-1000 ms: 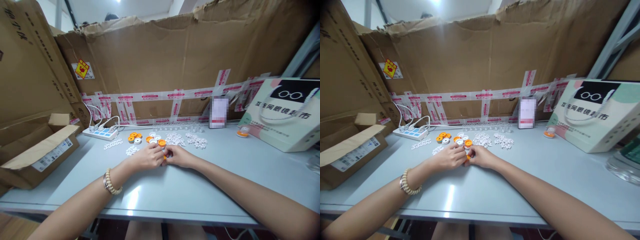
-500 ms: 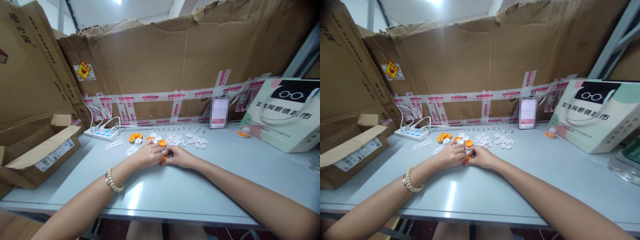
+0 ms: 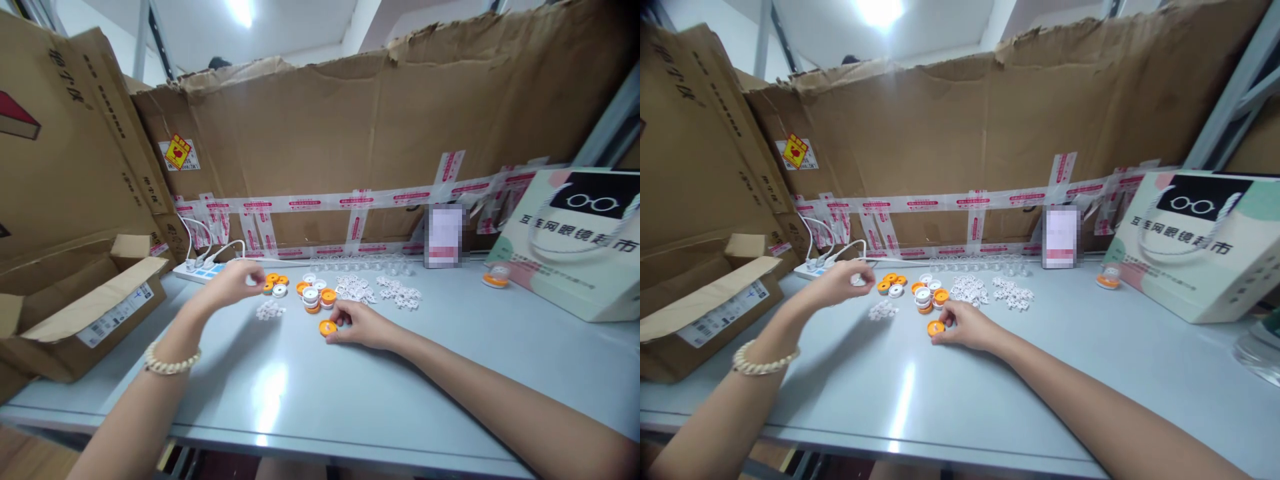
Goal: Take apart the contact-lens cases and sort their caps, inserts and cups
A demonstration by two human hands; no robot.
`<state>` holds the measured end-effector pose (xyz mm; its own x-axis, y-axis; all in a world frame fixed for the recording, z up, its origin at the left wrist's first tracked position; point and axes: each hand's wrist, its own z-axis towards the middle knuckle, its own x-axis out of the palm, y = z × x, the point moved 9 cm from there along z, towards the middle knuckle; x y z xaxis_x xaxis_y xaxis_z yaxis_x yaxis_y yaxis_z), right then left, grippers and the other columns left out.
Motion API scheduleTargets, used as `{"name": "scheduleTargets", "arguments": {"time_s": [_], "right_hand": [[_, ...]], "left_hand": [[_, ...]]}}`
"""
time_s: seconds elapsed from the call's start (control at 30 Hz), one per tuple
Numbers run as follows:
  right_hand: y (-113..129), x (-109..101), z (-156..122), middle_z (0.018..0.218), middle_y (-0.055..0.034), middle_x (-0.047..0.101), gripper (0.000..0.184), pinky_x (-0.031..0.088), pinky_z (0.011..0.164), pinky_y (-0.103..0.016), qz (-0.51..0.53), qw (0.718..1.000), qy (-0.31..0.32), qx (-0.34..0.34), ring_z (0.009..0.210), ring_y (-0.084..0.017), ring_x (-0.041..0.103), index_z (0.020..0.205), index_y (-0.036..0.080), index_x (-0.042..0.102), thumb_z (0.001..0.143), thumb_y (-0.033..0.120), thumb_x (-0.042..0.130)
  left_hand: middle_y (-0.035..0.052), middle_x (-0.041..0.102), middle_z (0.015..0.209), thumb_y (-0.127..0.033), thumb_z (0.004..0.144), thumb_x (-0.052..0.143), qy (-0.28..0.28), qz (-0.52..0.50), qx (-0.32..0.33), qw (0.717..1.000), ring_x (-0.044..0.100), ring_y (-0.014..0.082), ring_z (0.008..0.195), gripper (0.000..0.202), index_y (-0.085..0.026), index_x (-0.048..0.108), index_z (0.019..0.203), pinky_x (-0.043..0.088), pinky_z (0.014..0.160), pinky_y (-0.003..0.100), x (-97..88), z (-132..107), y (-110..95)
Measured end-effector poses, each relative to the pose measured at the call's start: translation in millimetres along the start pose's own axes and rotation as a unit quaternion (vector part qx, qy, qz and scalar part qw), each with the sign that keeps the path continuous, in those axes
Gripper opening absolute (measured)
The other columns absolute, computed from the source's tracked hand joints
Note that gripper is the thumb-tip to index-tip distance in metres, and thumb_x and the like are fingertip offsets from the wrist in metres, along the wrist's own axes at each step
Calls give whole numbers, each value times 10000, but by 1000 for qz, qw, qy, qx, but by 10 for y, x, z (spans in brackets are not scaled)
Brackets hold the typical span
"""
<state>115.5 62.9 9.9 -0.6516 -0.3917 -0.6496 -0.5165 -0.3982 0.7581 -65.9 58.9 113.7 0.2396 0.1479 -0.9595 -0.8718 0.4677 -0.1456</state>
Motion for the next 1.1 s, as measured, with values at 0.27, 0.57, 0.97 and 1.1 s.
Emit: {"name": "scheduleTargets", "arguments": {"time_s": [0.27,0.57,0.97,1.1], "right_hand": [[37,-16,-14,749,8,522,298,324,589,-233,-9,1000,5,-3,674,-132,438,705,182,526,577,380,710],[11,-1,0,742,11,519,313,321,579,-229,-5,1000,7,-7,666,-128,436,713,178,529,573,391,712],[46,9,-21,769,4,513,323,362,622,-248,2,1000,17,-15,694,-136,457,804,176,570,563,335,716],[54,13,-22,762,6,498,264,371,640,-250,5,999,19,-41,698,-135,463,827,176,571,601,271,666]], "left_hand": [[3,613,644,-271,581,495,247,-40,-186,950,518,148,604,192,-155,629,654,358,527,210,479,-410,922],[-5,597,589,-242,539,485,236,-24,-202,950,506,138,568,181,-149,627,602,344,506,204,486,-402,940],[46,657,933,-252,843,362,-12,-55,-97,994,562,181,860,270,-172,617,884,417,776,306,118,-108,292],[38,641,814,-317,812,526,-43,-97,54,993,564,149,763,174,-165,610,831,436,719,262,395,18,-520]]}}
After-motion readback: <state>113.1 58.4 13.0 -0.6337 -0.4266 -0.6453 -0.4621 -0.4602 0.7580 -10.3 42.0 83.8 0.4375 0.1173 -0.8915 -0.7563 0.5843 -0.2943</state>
